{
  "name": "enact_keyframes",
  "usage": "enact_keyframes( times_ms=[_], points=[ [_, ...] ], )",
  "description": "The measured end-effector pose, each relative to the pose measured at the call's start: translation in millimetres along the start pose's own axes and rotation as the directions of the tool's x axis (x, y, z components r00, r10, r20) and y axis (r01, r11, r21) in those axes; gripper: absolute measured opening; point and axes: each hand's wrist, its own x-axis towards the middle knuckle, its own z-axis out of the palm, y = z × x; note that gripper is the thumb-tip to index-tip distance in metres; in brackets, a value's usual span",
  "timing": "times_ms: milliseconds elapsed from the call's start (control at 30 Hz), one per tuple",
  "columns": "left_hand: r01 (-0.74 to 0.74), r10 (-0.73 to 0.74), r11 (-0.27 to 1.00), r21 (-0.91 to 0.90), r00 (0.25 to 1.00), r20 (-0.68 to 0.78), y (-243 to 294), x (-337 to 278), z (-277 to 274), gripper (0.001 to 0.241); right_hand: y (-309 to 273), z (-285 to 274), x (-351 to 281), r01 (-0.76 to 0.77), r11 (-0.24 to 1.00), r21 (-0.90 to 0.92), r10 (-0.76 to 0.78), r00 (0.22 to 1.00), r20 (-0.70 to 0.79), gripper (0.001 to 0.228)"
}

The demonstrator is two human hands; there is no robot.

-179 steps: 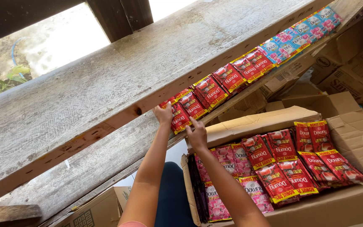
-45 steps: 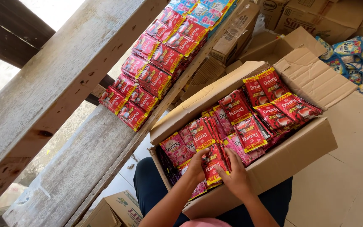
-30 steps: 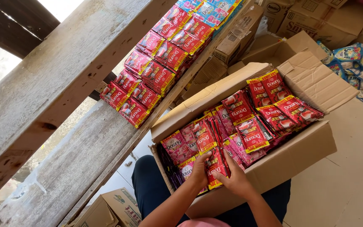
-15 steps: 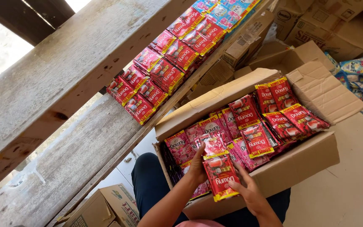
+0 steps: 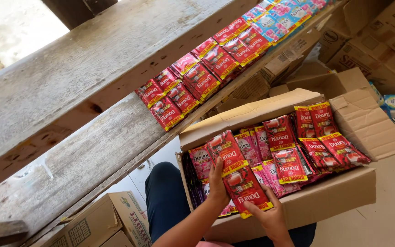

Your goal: Organizing and restocking detergent sachets onto a wooden shelf from cardboard boxes on the floor.

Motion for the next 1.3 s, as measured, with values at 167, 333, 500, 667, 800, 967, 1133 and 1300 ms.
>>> enact_keyframes(
  times_ms=[167,333,500,667,800,967,1133,1300],
  points=[
    [0.148,-0.145,0.989,-0.018,0.981,0.127,6,45,-44,0.064,-33,-5,17,0.376,0.751,-0.543,-0.347,0.924,0.160,0.061],
    [0.254,-0.213,0.940,-0.229,0.959,0.189,7,76,-64,0.083,-42,-28,46,0.583,0.460,-0.670,-0.499,0.794,0.348,0.058],
    [-0.082,0.073,0.989,-0.121,0.995,-0.072,-18,114,-113,0.076,-39,-37,59,0.359,0.564,-0.744,-0.269,0.931,0.245,0.059],
    [-0.062,0.055,0.997,-0.038,0.985,-0.165,-9,107,-97,0.068,-46,-35,62,0.317,0.489,-0.812,-0.169,0.948,0.268,0.068],
    [-0.073,0.067,0.997,-0.031,0.984,-0.166,-21,120,-114,0.063,-51,-35,60,0.300,0.352,-0.886,-0.142,0.953,0.266,0.096],
    [-0.090,0.077,0.992,-0.087,0.986,-0.147,-39,138,-148,0.066,-67,-20,55,0.440,0.299,-0.847,-0.305,0.885,0.352,0.110],
    [-0.025,0.030,0.970,-0.243,0.999,0.015,-24,126,-132,0.072,-83,-6,49,0.486,0.044,-0.873,-0.415,0.803,0.427,0.114],
    [0.119,-0.036,0.954,-0.276,0.957,0.287,-14,124,-126,0.073,-77,-13,56,0.410,0.230,-0.883,-0.198,0.908,0.370,0.122]
  ],
)
